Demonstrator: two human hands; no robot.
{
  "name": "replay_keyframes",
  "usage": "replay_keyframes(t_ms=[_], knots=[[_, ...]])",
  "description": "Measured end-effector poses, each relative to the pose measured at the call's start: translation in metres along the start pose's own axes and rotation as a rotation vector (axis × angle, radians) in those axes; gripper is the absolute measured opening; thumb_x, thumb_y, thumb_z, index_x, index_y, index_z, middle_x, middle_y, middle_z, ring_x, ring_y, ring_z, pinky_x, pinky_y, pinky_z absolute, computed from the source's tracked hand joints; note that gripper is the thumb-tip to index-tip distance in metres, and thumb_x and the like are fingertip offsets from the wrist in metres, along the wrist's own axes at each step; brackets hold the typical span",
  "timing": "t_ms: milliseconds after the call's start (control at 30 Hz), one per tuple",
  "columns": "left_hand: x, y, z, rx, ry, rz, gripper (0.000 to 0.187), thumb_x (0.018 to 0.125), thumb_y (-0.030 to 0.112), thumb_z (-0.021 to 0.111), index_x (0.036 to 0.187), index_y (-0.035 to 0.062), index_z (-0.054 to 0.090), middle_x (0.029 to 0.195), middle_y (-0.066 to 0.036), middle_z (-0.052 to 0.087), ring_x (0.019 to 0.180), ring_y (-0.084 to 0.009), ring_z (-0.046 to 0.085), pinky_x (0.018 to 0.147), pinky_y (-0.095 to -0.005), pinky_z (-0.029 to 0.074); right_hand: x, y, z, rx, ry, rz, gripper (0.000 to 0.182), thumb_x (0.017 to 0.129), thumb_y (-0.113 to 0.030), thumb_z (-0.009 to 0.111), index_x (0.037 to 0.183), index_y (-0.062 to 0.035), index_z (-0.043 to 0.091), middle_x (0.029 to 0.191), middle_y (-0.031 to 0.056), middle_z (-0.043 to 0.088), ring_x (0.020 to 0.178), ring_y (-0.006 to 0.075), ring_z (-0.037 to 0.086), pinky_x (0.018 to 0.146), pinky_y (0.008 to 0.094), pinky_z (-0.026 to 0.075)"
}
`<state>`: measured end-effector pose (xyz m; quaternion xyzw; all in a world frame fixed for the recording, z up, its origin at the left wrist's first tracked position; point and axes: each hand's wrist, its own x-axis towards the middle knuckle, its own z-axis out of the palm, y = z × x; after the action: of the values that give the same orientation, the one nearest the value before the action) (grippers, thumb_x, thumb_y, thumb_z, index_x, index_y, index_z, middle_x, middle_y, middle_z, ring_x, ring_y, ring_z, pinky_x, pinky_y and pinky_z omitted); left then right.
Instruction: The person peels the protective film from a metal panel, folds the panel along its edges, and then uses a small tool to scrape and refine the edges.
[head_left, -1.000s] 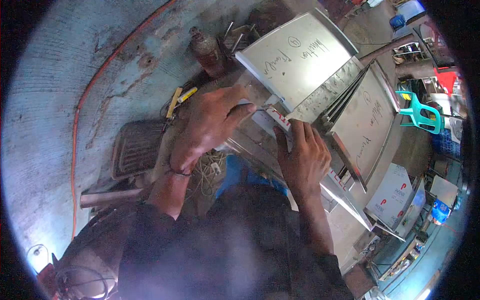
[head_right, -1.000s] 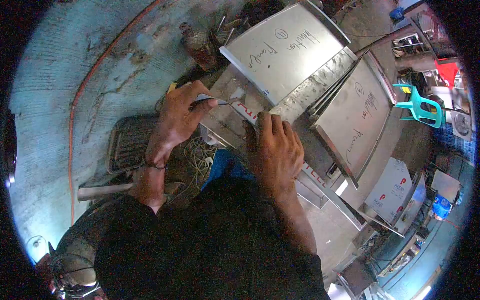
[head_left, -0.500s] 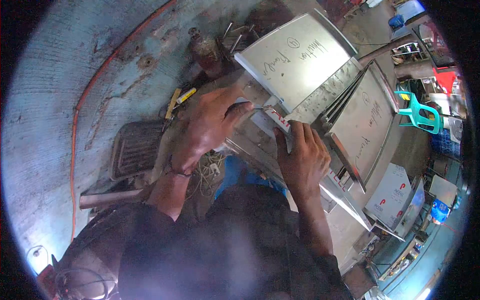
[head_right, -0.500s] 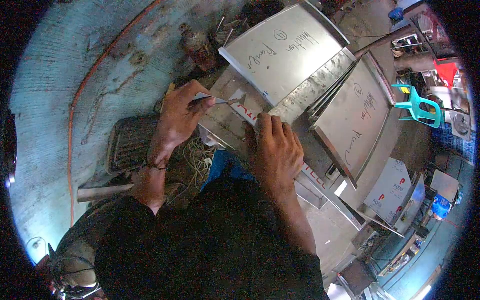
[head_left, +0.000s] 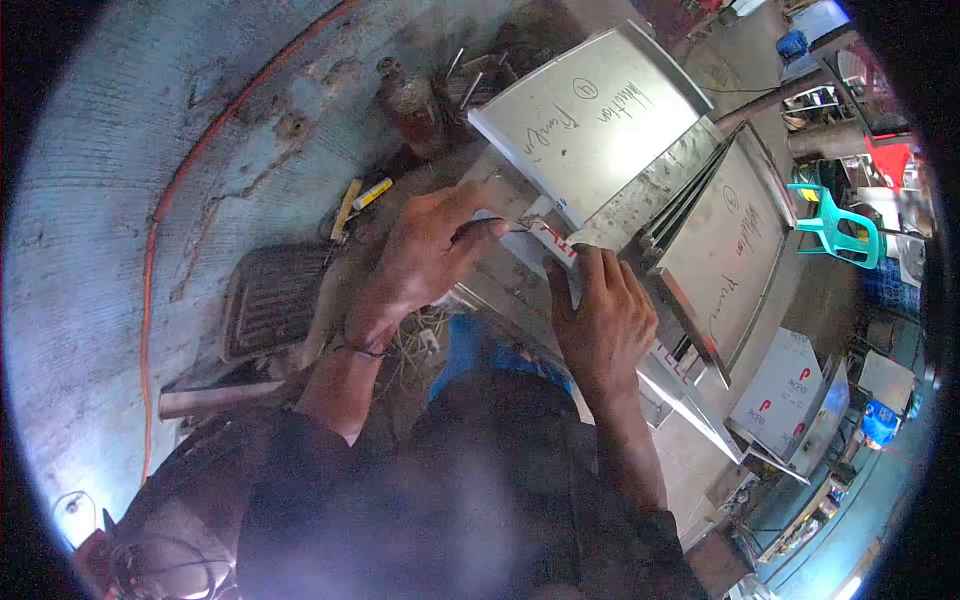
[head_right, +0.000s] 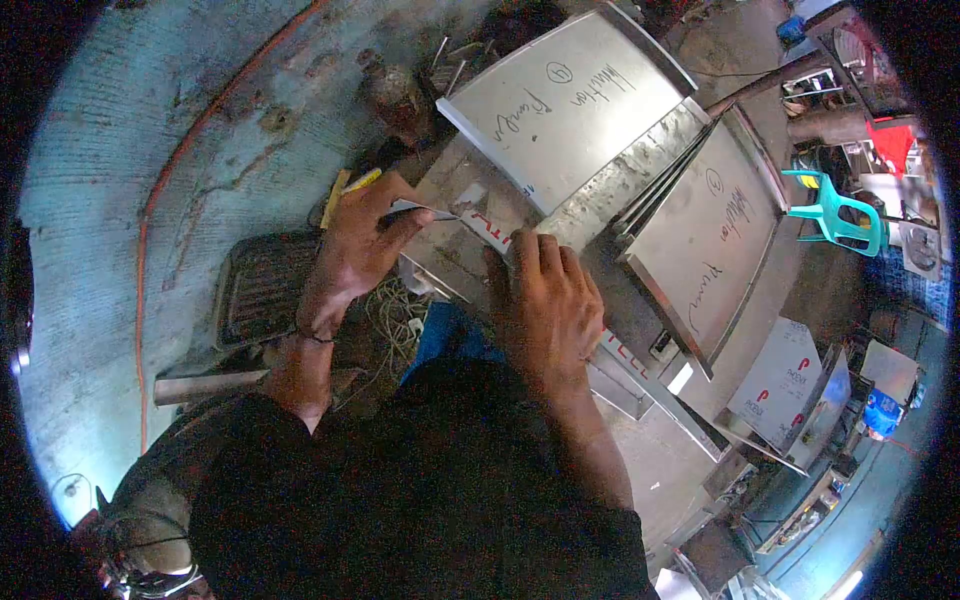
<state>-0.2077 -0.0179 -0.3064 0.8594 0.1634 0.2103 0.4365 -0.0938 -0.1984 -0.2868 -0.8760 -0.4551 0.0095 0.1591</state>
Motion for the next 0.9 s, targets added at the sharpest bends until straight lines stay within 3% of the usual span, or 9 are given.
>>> replay_keyframes(t_ms=[267, 433, 700, 900], knots=[[0.001, 0.0, 0.004, 0.051, 0.06, -0.02, 0.022, 0.093, 0.024, 0.066, 0.097, 0.0032, 0.059, 0.082, -0.016, 0.063, 0.073, -0.0324, 0.065, 0.063, -0.0407, 0.049, 0.001, 0.001, 0.001, 0.001, 0.005, 0.019, 0.03, 0.083, -0.027, 0.071, 0.101, -0.0068, 0.059, 0.091, 0.0109, 0.062, 0.086, 0.0292, 0.064, 0.072, 0.0408, 0.052], [0.002, 0.005, 0.006, 0.132, 0.056, 0.075, 0.022, 0.093, 0.025, 0.063, 0.096, 0.0042, 0.059, 0.083, -0.017, 0.063, 0.075, -0.0382, 0.063, 0.064, -0.0449, 0.048, 0.003, 0.0, 0.001, -0.01, 0.04, 0.017, 0.027, 0.086, -0.03, 0.071, 0.098, -0.0072, 0.062, 0.088, 0.0089, 0.065, 0.081, 0.028, 0.066, 0.068, 0.0401, 0.051], [-0.005, 0.011, 0.017, 0.03, 0.085, 0.15, 0.021, 0.092, 0.025, 0.064, 0.091, 0.005, 0.06, 0.077, -0.016, 0.059, 0.073, -0.0377, 0.061, 0.064, -0.0454, 0.047, 0.002, 0.002, 0.002, -0.002, 0.067, 0.002, 0.027, 0.086, -0.03, 0.071, 0.097, -0.0069, 0.062, 0.088, 0.0093, 0.065, 0.082, 0.0282, 0.066, 0.07, 0.0403, 0.051], [-0.005, 0.021, 0.017, 0.041, 0.046, 0.23, 0.016, 0.088, 0.019, 0.068, 0.09, 0.0054, 0.06, 0.077, -0.014, 0.059, 0.072, -0.0358, 0.061, 0.065, -0.0444, 0.047, 0.004, 0.0, -0.001, 0.021, 0.03, 0.034, 0.035, 0.086, -0.03, 0.072, 0.113, -0.0097, 0.062, 0.097, 0.0085, 0.066, 0.091, 0.0269, 0.067, 0.075, 0.0388, 0.052]])
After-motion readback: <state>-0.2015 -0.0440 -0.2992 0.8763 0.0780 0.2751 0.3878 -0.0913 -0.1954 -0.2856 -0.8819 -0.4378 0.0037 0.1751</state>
